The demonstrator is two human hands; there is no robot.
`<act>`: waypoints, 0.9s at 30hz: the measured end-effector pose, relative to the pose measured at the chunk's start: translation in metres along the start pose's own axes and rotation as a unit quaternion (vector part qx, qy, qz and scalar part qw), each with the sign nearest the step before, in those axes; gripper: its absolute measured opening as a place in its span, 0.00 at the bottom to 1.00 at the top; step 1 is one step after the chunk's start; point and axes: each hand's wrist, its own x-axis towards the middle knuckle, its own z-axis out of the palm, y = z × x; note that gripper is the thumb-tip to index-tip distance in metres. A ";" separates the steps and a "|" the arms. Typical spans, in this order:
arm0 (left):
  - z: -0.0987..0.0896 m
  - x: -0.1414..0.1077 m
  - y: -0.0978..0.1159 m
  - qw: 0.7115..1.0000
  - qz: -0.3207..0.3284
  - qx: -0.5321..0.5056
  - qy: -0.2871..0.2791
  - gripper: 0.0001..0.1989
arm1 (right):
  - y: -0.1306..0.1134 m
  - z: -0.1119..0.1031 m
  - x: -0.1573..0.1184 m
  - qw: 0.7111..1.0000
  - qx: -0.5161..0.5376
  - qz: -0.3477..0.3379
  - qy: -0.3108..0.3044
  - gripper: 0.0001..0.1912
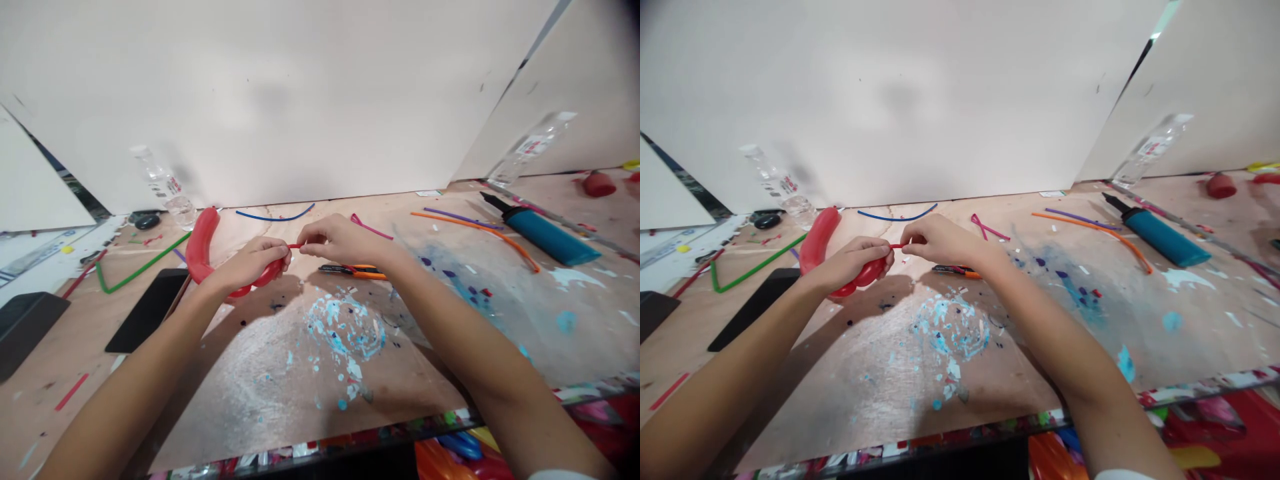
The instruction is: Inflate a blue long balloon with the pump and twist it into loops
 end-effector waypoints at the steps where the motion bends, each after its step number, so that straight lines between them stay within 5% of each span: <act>1: 0.000 0.000 0.000 1.000 0.000 0.000 -0.001 0.14 | 0.000 0.000 0.000 1.000 0.000 0.000 -0.001 0.13; 19: 0.002 0.002 -0.005 0.999 -0.020 -0.045 -0.009 0.13 | 0.001 0.001 0.000 1.000 -0.010 0.000 -0.003 0.12; 27: -0.001 0.003 -0.011 0.991 -0.035 -0.116 -0.065 0.13 | -0.003 0.002 0.001 0.999 -0.022 -0.015 0.046 0.11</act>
